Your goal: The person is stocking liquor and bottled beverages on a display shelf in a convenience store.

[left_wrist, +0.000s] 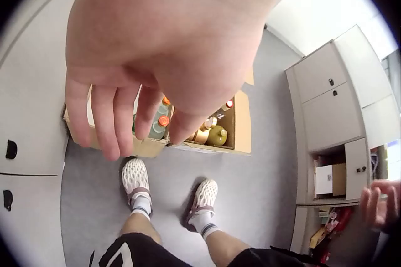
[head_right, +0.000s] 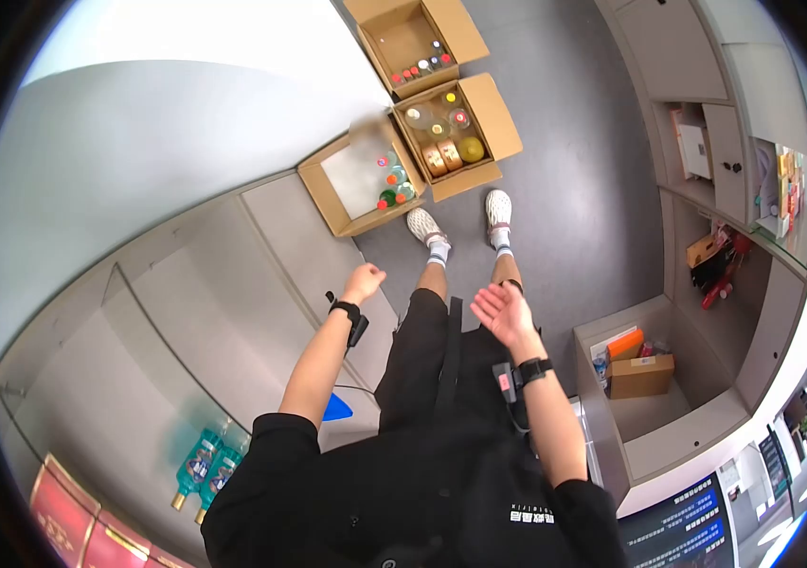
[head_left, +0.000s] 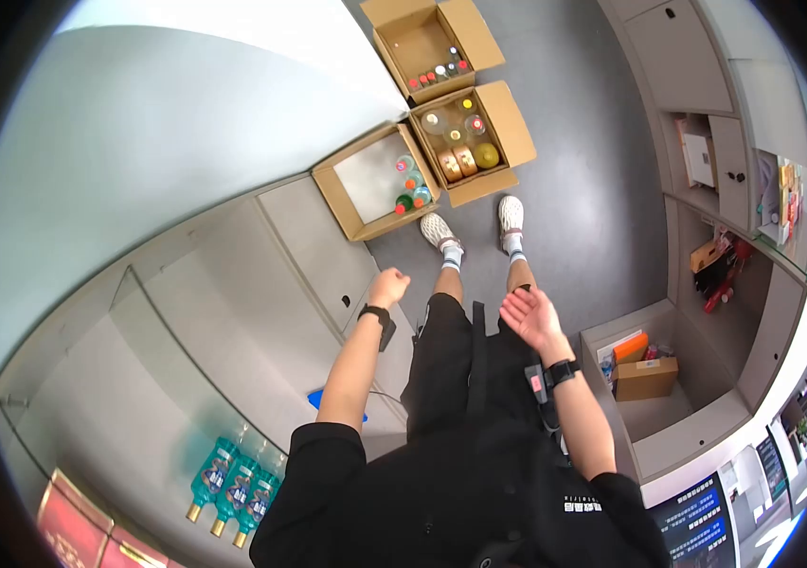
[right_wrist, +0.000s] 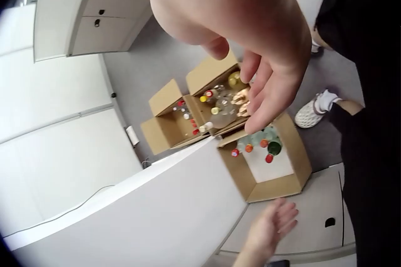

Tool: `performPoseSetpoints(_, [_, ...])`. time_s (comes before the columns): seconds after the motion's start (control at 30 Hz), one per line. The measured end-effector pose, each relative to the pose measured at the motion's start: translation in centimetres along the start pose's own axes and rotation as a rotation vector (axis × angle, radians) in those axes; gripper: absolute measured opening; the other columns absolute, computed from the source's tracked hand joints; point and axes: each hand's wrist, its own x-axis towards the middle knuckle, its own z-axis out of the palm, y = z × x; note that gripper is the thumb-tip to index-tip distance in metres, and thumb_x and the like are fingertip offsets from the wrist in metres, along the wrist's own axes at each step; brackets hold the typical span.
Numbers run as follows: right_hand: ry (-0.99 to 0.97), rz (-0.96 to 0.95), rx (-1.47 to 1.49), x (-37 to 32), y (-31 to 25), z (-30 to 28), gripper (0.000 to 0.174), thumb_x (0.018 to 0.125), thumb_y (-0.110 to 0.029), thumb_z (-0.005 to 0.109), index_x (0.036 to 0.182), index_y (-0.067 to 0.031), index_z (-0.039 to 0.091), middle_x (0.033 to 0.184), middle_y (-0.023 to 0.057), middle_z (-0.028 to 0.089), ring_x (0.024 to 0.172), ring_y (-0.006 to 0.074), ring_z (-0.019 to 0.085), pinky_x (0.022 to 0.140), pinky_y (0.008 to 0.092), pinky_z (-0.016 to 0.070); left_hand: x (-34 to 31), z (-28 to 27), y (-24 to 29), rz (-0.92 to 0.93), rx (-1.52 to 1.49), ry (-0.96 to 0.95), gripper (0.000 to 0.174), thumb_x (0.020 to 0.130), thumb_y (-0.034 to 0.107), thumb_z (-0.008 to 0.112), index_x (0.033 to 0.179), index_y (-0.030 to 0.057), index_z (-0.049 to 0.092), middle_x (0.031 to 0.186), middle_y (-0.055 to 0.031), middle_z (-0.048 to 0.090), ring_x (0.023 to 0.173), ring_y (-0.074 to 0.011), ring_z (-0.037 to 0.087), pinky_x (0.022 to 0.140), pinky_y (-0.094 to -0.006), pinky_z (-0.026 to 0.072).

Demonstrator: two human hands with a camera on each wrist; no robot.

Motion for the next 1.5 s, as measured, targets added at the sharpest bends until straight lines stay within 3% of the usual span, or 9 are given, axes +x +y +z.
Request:
performPoseSetpoints(0.2, [0.097, 0.111, 0.082, 4.4, 6.6, -4.2, 0.038, 0.091, -0.033, 0.054, 0.11, -0.0009, 0.047, 0.109, 0.0171, 0.054, 0.103, 0.0306, 0.055, 0.094, 0.0494, 0.0469, 11.9, 0.6, 1.8, -0.013, 0.056, 0.166, 0.062, 0.079, 0.032, 0.064, 0.132, 0.0059, 0.044, 0.117, -0.0223, 0.059, 0.109, -0.0359, 0.057, 0.091, -0.0424, 0.045])
performPoseSetpoints(0.33, [0.131, 0.148, 0.13, 5.3, 8.4, -6.2, 0.034, 0.092, -0.032, 0.053, 0.108, -0.0016, 0.05, 0.105, 0.016, 0.057, 0.1, 0.0298, 0.057, 0.094, 0.0491, 0.0471, 17.6, 1.8, 1.7, -0.049, 0.163, 0.31, 0.068, 0.08, 0.034, 0.065, 0.137, 0.0096, 0.038, 0.112, -0.0222, 0.061, 0.105, -0.0365, 0.059, 0.09, -0.0452, 0.0468])
performPoseSetpoints(0.53, [0.168, 0.107, 0.211, 5.5, 8.6, -7.2, 0.032, 0.094, -0.033, 0.051, 0.108, -0.0046, 0.053, 0.106, 0.014, 0.059, 0.1, 0.0275, 0.058, 0.093, 0.0459, 0.0474, 24.1, 3.5, 0.9, 0.001, 0.212, 0.324, 0.064, 0.081, 0.032, 0.066, 0.136, 0.0143, 0.04, 0.114, -0.0127, 0.063, 0.106, -0.0323, 0.059, 0.087, -0.0441, 0.0483])
performPoseSetpoints(0.63, [0.214, 0.141, 0.224, 5.8, 9.9, -8.4, 0.03, 0.094, -0.032, 0.05, 0.107, -0.0049, 0.053, 0.102, 0.0129, 0.061, 0.098, 0.027, 0.059, 0.092, 0.0453, 0.0478, 26.6, 4.1, 0.7, -0.037, 0.162, 0.247, 0.06, 0.081, 0.032, 0.065, 0.134, 0.0145, 0.043, 0.116, -0.0139, 0.062, 0.108, -0.0322, 0.058, 0.088, -0.0435, 0.0481])
performPoseSetpoints(0.67, [0.212, 0.148, 0.21, 5.9, 10.2, -8.8, 0.029, 0.095, -0.031, 0.049, 0.107, -0.0047, 0.053, 0.101, 0.0131, 0.061, 0.098, 0.027, 0.059, 0.092, 0.0453, 0.0479, 27.0, 4.5, 0.7, -0.011, 0.125, 0.322, 0.051, 0.081, 0.03, 0.065, 0.127, 0.0124, 0.052, 0.11, -0.0164, 0.063, 0.103, -0.0339, 0.06, 0.086, -0.0435, 0.0485])
performPoseSetpoints(0.8, [0.149, 0.146, 0.191, 5.6, 9.5, -8.1, 0.029, 0.096, -0.03, 0.048, 0.109, -0.0043, 0.052, 0.1, 0.0134, 0.062, 0.097, 0.0271, 0.06, 0.092, 0.0453, 0.0481, 26.7, 3.8, 1.1, 0.115, 0.18, 0.447, 0.033, 0.082, 0.024, 0.062, 0.108, 0.0053, 0.063, 0.093, -0.0196, 0.066, 0.091, -0.0369, 0.062, 0.08, -0.0442, 0.0496])
performPoseSetpoints(1.07, [0.141, 0.102, 0.101, 4.6, 7.7, -8.5, 0.031, 0.096, -0.031, 0.048, 0.11, -0.0039, 0.052, 0.103, 0.0134, 0.061, 0.098, 0.0265, 0.059, 0.091, 0.0443, 0.0484, 21.7, 2.3, 0.1, 0.156, 0.076, 0.516, 0.022, 0.081, 0.021, 0.063, 0.095, 0.0046, 0.063, 0.088, -0.0189, 0.065, 0.087, -0.0389, 0.061, 0.076, -0.0471, 0.0485])
performPoseSetpoints(1.17, [0.071, 0.09, 0.097, 3.5, 6.4, -7.2, 0.031, 0.095, -0.03, 0.048, 0.11, -0.0033, 0.051, 0.103, 0.0138, 0.06, 0.098, 0.0265, 0.058, 0.092, 0.0441, 0.0484, 18.6, 1.2, -0.2, 0.158, 0.048, 0.521, 0.028, 0.081, 0.022, 0.062, 0.105, 0.007, 0.064, 0.09, -0.0186, 0.066, 0.087, -0.038, 0.062, 0.076, -0.0432, 0.0491])
performPoseSetpoints(1.5, [-0.169, -0.021, -0.047, -2.1, 2.4, 1.3, 0.03, 0.095, -0.027, 0.047, 0.109, -0.0013, 0.051, 0.104, 0.0153, 0.058, 0.099, 0.0282, 0.057, 0.093, 0.0447, 0.0479, 4.2, -3.1, 0.6, 0.079, -0.099, 0.529, 0.026, 0.078, 0.025, 0.063, 0.098, 0.0085, 0.066, 0.09, -0.0188, 0.066, 0.087, -0.0381, 0.062, 0.077, -0.0449, 0.0498])
